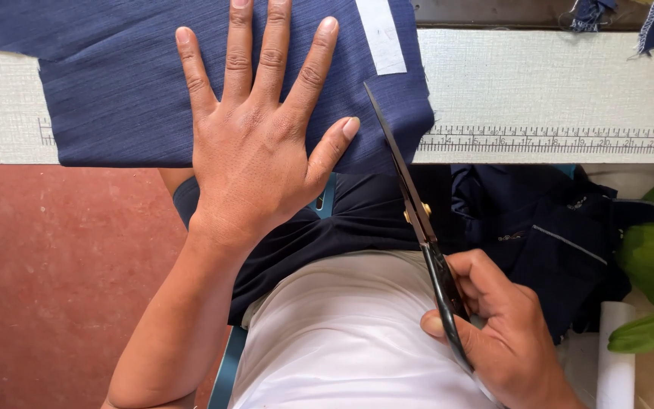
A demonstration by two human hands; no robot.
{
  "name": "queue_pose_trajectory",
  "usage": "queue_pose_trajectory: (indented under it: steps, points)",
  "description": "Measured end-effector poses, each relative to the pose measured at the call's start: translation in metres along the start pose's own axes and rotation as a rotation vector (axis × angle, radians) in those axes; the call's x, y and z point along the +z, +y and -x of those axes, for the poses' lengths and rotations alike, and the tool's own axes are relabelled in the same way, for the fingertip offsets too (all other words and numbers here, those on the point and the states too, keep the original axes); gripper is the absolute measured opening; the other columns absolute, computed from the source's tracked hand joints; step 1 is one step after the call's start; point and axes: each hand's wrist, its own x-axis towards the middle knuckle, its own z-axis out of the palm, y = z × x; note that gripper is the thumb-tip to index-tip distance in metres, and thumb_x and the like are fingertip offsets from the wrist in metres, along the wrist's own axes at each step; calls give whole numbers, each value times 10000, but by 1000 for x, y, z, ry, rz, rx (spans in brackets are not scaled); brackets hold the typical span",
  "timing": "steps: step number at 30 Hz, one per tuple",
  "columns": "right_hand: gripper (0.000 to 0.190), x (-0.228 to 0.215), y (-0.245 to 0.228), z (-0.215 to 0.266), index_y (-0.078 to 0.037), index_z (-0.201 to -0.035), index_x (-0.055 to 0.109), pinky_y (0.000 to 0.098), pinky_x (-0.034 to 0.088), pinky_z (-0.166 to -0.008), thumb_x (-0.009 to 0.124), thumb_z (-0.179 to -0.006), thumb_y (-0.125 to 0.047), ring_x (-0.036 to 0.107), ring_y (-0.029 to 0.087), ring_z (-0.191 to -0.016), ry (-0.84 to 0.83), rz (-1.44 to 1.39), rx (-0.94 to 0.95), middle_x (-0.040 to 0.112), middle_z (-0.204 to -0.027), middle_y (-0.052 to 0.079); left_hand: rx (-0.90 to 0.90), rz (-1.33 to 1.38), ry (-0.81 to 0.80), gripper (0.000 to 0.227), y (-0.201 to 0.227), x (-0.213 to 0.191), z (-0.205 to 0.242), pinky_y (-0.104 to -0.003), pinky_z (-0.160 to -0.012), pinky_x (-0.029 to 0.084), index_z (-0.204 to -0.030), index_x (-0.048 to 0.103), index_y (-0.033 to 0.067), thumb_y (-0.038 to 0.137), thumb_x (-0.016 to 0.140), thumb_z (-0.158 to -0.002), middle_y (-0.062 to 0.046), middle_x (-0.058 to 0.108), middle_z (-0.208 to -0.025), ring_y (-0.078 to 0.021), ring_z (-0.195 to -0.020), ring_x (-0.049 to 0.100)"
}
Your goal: The person cuts a strip of dark blue fabric with a white stripe using scissors. They trim the edges of the fabric strip and then place it on a sewing machine table.
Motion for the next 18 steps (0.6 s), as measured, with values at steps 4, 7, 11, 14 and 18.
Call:
queue_pose_trajectory:
  steps: [4,7,11,14,18]
  points:
    - [313,1,8,10,-78,-1039,712,214,440,-552,827,-776,-205,528,57,-600,31,58,18,630,-674,-31,4,3,16,703,-2,2,1,-764,-1182,62,-1654,382,178,612,482,-1110,-207,260,-1676,-445,-1524,133]
    - [289,-1,6,12,-69,-999,752,229,450,-590,861,-748,-162,523,78,-633,56,51,122,630,-653,-15,8,-5,7,711,-1,0,1,-763,-1187,69,-1658,368,180,631,445,-1114,-198,253,-1680,-440,-1528,132]
    - [243,-1,-12,-1,-47,-868,691,252,460,-549,807,-655,-26,548,103,-570,37,-56,118,613,-635,24,10,4,-6,709,3,-5,3,-763,-1190,60,-1663,367,180,618,440,-1111,-200,225,-1684,-444,-1538,122]
    - [224,2,-23,-8,-60,-869,659,243,424,-539,811,-715,-119,498,80,-580,16,-42,53,566,-655,-12,11,-7,-4,717,4,-5,3,-764,-1191,68,-1665,368,182,620,469,-1107,-205,220,-1682,-447,-1538,125]
    - [249,3,-21,-7,-64,-974,704,233,435,-549,805,-788,-196,528,60,-602,5,-7,35,627,-691,-28,12,-24,15,719,4,-4,5,-763,-1194,90,-1659,376,186,625,505,-1105,-207,241,-1678,-449,-1537,144]
